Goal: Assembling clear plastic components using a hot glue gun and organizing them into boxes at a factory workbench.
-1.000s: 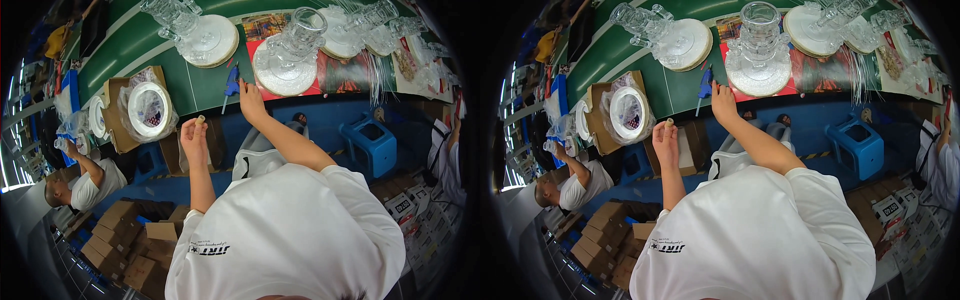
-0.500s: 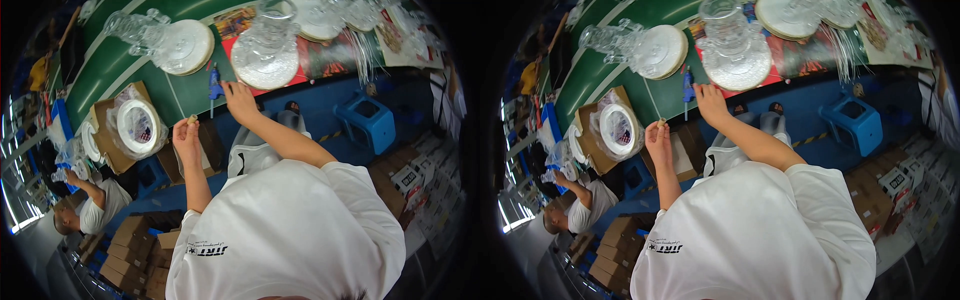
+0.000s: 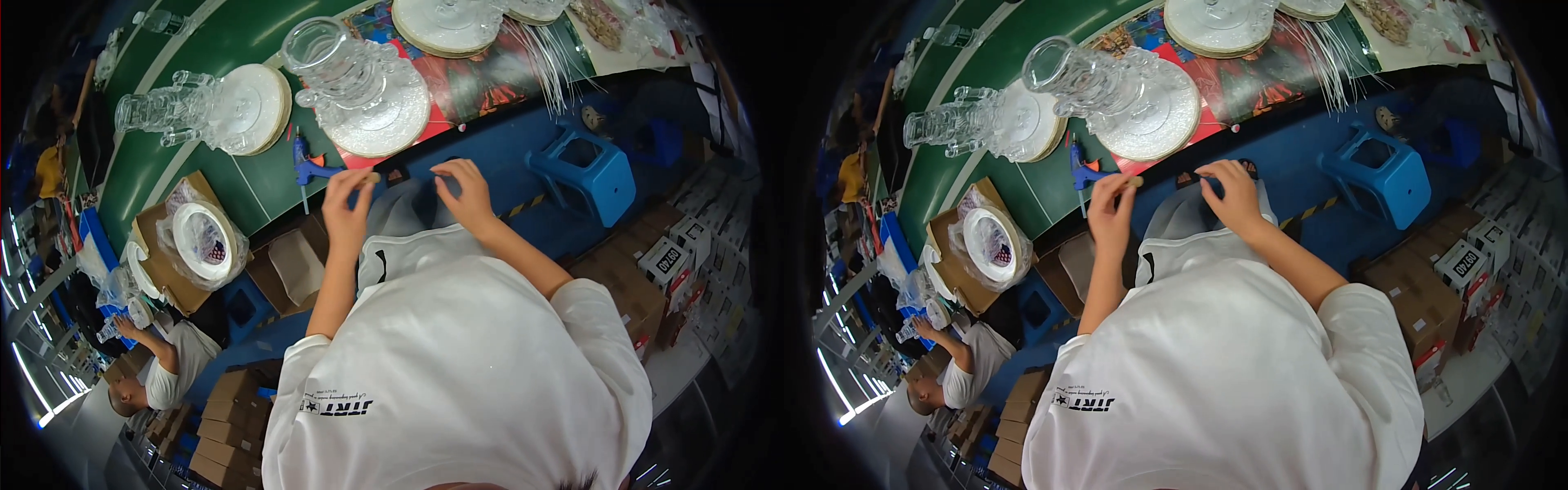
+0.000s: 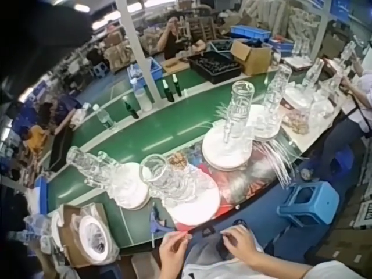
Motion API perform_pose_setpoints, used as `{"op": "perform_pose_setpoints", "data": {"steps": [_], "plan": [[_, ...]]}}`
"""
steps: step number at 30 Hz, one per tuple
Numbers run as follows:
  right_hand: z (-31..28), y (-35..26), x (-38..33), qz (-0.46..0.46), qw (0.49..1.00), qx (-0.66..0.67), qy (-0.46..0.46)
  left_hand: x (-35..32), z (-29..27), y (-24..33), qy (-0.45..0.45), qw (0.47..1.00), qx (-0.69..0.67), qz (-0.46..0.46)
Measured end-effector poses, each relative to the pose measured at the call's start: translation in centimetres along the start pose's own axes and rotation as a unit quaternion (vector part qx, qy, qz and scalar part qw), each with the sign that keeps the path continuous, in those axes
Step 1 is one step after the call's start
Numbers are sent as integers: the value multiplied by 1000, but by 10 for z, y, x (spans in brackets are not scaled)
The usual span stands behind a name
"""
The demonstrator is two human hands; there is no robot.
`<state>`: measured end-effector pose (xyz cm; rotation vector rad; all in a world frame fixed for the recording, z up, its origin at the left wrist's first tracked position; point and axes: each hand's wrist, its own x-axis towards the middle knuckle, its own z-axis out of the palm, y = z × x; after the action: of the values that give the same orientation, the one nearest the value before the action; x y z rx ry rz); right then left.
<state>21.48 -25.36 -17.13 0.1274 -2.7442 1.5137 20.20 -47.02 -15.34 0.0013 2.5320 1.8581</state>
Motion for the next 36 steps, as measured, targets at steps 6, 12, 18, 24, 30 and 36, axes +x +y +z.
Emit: {"op": "perform_pose_setpoints", "data": {"steps": [6,12,18,24,30,36], "plan": [[-38,-22,15,25,998,36,51,16,69,32,-3,981,150,119],[-55,9,12,99,995,25,19,24,111,39,-56,935,232,261],[-72,46,8,139,989,41,29,31,152,35,-97,919,222,310],[-95,80,8,232,965,96,77,58,168,9,-146,879,324,317],[-108,108,-1,229,958,146,94,80,192,-28,-185,795,472,333],[-114,119,1,222,963,127,91,83,189,-33,-227,765,476,370]]}}
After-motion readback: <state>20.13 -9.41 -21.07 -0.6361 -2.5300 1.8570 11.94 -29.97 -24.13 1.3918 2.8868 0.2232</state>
